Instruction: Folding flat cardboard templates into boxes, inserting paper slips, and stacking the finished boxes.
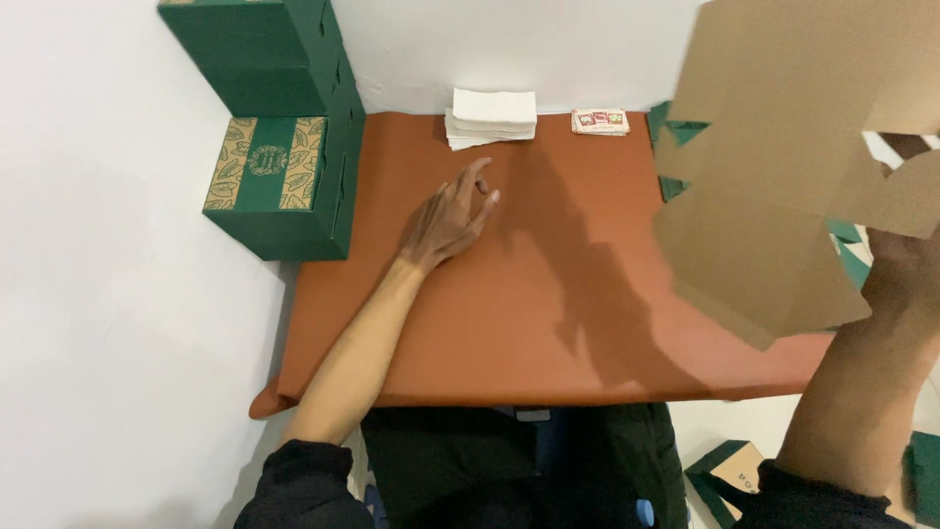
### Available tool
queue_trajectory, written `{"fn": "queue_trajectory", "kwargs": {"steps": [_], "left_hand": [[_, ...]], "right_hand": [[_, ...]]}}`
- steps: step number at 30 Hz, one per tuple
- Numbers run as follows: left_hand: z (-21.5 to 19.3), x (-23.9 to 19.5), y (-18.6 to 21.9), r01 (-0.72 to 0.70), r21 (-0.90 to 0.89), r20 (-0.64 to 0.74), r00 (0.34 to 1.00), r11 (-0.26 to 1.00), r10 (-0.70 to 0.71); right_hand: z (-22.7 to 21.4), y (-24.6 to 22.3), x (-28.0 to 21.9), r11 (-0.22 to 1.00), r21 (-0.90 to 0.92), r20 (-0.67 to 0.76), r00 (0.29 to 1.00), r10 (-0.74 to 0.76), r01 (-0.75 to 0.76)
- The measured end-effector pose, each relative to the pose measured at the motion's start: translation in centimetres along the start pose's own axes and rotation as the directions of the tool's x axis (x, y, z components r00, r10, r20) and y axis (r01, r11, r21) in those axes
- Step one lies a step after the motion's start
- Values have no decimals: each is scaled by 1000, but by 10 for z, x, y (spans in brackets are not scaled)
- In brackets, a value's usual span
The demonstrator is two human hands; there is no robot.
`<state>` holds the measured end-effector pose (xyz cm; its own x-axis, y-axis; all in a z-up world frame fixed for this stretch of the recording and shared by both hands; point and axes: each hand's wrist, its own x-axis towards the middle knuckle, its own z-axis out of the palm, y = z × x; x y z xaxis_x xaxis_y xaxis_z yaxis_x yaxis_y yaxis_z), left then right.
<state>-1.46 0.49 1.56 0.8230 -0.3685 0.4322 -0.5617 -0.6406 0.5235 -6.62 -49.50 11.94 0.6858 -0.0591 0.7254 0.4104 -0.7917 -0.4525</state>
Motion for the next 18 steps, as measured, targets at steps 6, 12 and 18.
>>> {"fn": "queue_trajectory", "kwargs": {"steps": [6, 12, 18], "left_hand": [[28, 1, -18, 30, -413, -34, 998, 910, -48], [23, 3, -11, 61, -644, -52, 991, 762, -124], [45, 7, -35, 114, -530, -124, 970, 840, -210]], "right_hand": [[65, -28, -8, 723, 585, 238, 930, 280, -368], [162, 11, -65, 502, 527, 516, 727, 453, -686], [171, 16, -65, 844, 25, 559, 708, 432, -535]]}}
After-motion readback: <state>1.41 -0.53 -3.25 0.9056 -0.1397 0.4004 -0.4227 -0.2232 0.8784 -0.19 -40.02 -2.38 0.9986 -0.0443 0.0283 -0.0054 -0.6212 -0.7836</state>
